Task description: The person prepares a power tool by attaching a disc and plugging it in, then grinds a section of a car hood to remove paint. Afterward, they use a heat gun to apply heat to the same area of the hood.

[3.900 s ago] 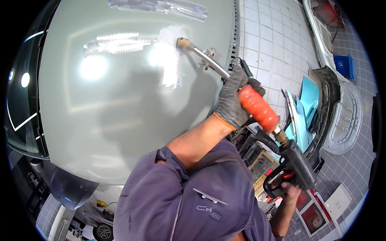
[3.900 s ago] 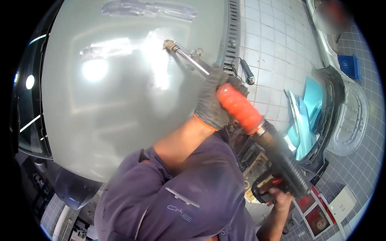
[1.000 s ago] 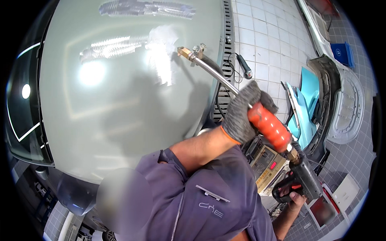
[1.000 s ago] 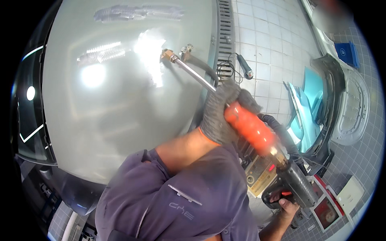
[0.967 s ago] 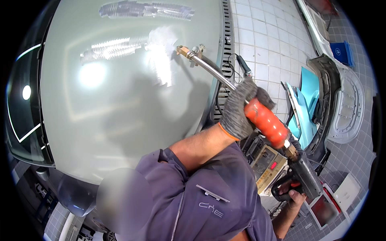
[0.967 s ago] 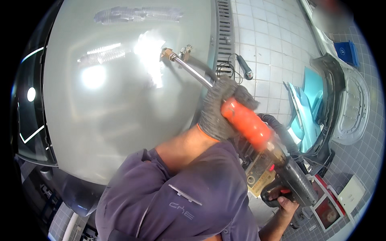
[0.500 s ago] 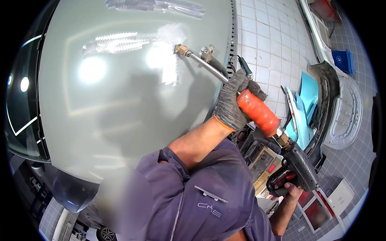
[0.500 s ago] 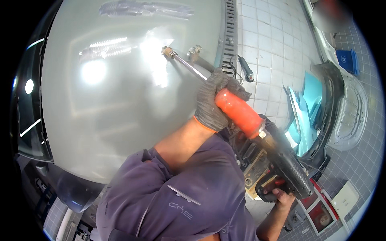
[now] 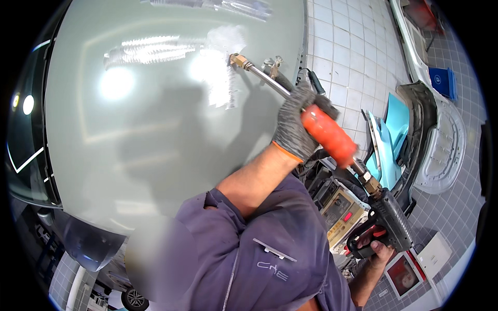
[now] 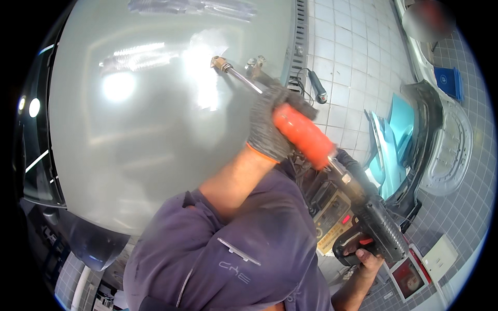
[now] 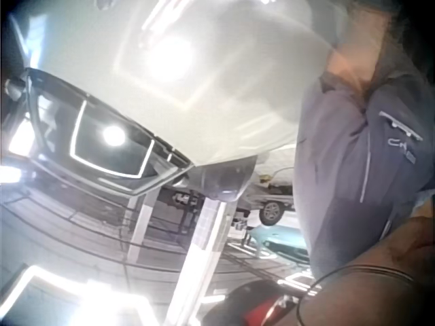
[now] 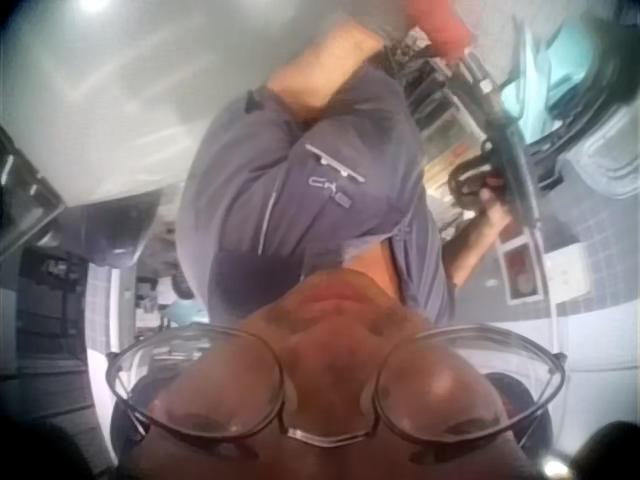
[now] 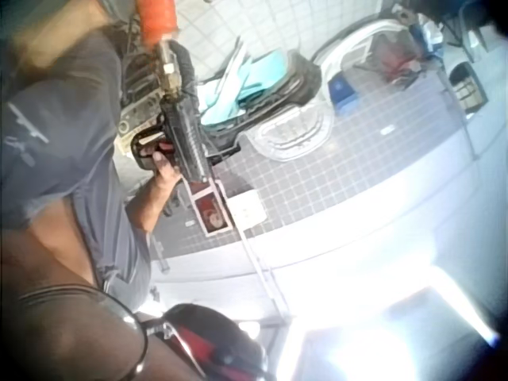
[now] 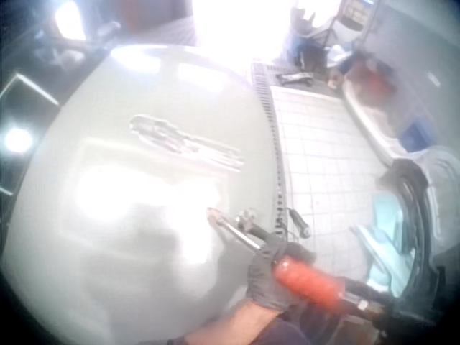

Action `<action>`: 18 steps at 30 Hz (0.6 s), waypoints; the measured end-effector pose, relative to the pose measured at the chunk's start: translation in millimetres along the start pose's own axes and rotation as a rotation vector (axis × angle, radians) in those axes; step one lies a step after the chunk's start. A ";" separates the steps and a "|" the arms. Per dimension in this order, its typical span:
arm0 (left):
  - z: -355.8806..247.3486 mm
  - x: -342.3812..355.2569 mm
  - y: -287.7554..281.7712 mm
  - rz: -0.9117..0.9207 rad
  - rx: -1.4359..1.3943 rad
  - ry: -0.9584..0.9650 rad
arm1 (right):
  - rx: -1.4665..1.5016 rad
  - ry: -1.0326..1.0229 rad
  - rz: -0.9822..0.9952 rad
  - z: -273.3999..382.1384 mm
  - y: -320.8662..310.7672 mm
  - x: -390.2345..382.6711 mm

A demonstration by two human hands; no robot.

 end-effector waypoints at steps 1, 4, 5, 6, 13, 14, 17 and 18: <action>-3.6 3.2 -6.4 0.004 -0.016 0.003 | -0.002 0.001 0.002 -2.1 -3.4 -1.0; 27.4 -14.4 7.3 -0.056 -0.059 0.019 | 0.035 0.002 0.004 -10.3 -5.5 1.8; 36.9 -17.5 4.7 -0.096 -0.092 -0.004 | 0.064 0.007 -0.011 -11.1 -3.6 1.3; 36.4 -16.9 4.3 -0.092 -0.049 -0.001 | 0.079 0.019 -0.006 -12.5 -4.0 1.6; 21.7 -20.8 55.6 0.711 -0.139 -0.086 | -0.630 -0.057 0.263 4.1 8.5 1.5; 19.9 -28.2 59.0 0.777 -0.206 -0.049 | -0.980 -0.231 0.310 25.4 24.4 6.4; 30.5 -35.1 49.2 0.657 -0.213 -0.042 | -0.889 -0.231 0.253 27.0 14.1 -2.1; 38.9 -34.3 47.4 0.496 -0.157 -0.064 | -0.584 -0.073 0.178 13.0 0.3 -8.9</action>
Point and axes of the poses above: each hand's wrist, its own x-axis towards the middle knuckle, its own y-axis out of the palm, z = x × y, the point moved 9 cm from there along x, towards the middle knuckle, and after that the axes turned 13 degrees about z, right-handed, at the moved point
